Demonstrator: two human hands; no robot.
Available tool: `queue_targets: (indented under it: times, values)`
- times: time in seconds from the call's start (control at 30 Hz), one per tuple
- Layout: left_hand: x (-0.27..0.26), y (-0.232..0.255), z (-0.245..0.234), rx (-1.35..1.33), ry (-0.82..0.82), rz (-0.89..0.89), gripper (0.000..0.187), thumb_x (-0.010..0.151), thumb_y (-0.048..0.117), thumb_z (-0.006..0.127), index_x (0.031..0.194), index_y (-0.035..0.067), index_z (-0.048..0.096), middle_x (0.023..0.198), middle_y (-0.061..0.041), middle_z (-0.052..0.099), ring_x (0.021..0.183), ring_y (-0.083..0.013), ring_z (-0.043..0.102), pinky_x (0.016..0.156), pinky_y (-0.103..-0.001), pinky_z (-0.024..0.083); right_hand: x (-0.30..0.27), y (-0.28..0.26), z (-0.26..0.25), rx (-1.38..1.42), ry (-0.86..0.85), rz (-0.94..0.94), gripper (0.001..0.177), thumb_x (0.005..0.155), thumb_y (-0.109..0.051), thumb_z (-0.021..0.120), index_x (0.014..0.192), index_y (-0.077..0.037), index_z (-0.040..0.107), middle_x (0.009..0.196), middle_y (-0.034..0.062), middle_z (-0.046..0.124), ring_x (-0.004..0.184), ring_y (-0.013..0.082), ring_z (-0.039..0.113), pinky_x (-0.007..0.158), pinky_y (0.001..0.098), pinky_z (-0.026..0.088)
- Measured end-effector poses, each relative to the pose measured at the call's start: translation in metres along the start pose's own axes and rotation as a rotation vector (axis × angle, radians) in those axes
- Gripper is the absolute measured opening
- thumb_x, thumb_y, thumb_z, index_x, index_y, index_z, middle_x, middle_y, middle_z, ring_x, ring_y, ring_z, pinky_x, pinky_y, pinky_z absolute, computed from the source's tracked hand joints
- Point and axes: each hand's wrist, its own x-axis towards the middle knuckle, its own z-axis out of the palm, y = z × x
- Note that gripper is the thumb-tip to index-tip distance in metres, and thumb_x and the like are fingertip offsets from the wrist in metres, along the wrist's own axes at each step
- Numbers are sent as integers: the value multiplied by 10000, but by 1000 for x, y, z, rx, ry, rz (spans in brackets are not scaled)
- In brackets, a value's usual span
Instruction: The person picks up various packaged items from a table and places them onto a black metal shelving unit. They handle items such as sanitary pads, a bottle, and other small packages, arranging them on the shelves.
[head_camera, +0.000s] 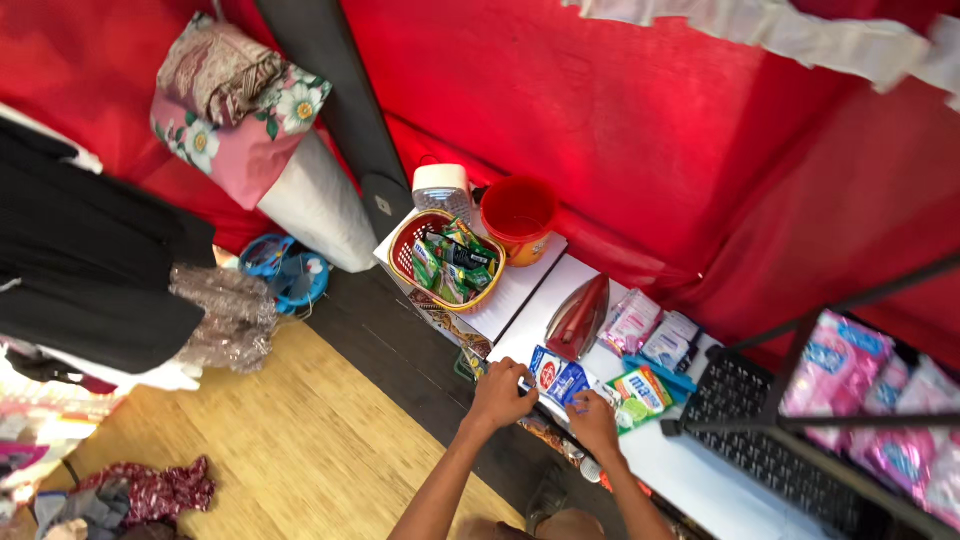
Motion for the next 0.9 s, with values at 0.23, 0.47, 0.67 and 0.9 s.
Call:
queue_targets:
  times: [0.23,0.47,0.67,0.9]
  values:
    - [38,-17,8,-34,-40,-28,178,757,249,764,891,133,743,1059,-133,665,1036,-360,633,872,-471,527,58,-8,-14,-6,385,84,321,811,-230,788,1036,-17,703,959,155,735,887,329,713,806,436,556]
    - [99,7,24,-165,-179,239,207,770,236,776,935,122,726,1029,-160,670,1040,-388,625,888,-485,529,139,-7,-62,-273,671,2,459,879,-390,765,1112,-3,682,1119,221,699,1079,416,662,947,485,533]
    - [150,17,5,-165,-426,361,205,800,228,750,966,113,714,1067,-158,683,1030,-376,652,886,-477,541,196,-28,-66,-205,226,733,1006,721,-709,790,1371,28,572,1410,275,574,1331,431,527,1061,571,469]
    - [196,-2,-26,-125,-507,437,177,803,182,744,954,94,724,1098,-137,680,1060,-357,614,915,-463,505,211,-45,-51,-307,149,903,1211,616,-686,864,1488,35,432,1501,164,522,1450,389,364,1087,659,361]
